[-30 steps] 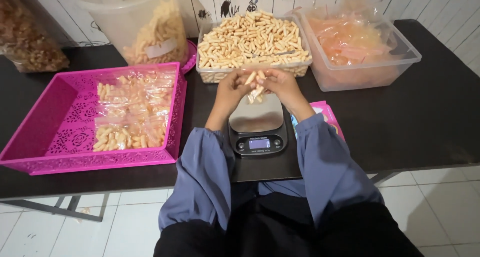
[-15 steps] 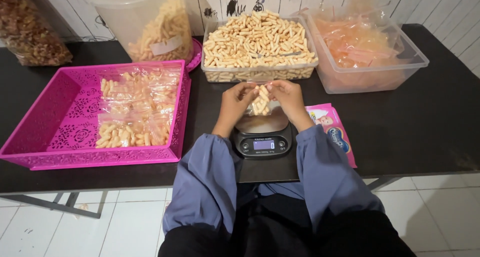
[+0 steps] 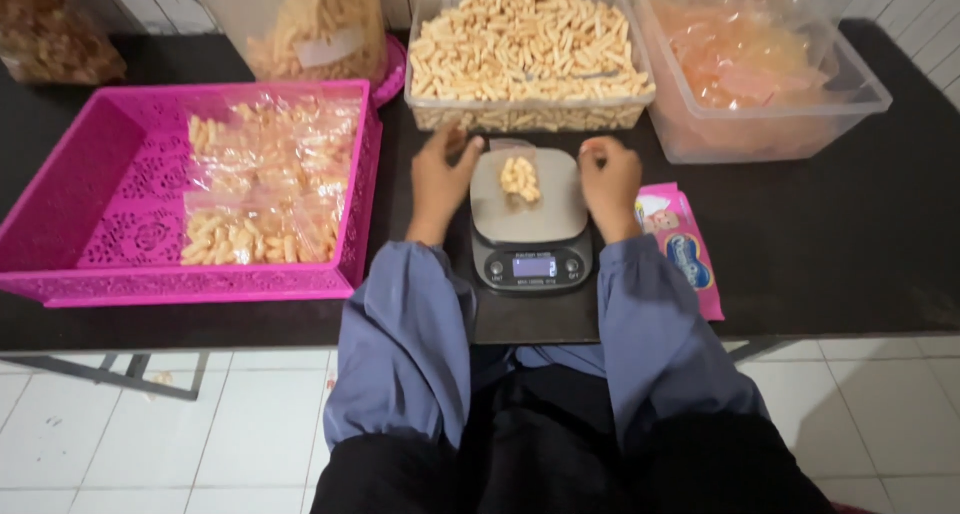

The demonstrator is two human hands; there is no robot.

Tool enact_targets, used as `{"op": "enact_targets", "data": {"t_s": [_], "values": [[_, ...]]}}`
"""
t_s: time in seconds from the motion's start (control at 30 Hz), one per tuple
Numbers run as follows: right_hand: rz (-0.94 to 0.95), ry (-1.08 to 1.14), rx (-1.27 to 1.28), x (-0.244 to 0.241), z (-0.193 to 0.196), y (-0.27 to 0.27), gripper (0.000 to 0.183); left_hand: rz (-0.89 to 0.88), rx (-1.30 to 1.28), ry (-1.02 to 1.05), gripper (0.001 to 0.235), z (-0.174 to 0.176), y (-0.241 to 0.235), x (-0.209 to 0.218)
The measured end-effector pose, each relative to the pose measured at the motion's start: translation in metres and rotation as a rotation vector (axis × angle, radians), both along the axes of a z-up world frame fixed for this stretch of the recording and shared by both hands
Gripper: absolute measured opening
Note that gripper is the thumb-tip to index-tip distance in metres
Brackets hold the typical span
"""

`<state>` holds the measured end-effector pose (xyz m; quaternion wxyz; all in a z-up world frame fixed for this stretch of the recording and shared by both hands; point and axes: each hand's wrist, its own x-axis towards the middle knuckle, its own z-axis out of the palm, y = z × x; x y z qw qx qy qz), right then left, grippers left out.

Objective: Filling small plastic bags with snacks, weighing them on a digital scale, and placing them in a basket.

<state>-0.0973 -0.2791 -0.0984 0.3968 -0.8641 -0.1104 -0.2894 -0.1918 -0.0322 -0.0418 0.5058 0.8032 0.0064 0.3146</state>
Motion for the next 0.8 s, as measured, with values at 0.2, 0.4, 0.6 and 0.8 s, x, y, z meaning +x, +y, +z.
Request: {"op": "enact_targets", "data": {"t_s": [0.2, 0.4, 0.6, 0.8], "values": [[-0.054, 0.085, 0.068, 0.02, -0.019, -0.014, 0.012, 0.057, -0.065, 0.031, 0.046, -0.021, 0.005, 0.009], [-0.057, 0.146, 0.056, 0.005, -0.005, -0.009, 0.014, 0.1, -0.066, 0.032, 0.042, -0.03, 0.01, 0.011], [-0.045, 0.14, 0.053, 0.005, -0.006, -0.009, 0.014, 0.13, -0.075, 0.046, 0.038, -0.031, 0.012, 0.013], [-0.028, 0.146, 0.064, 0.001, -0.002, -0.007, 0.015, 0.116, -0.048, 0.078, 0.037, -0.025, 0.01, 0.006]]}}
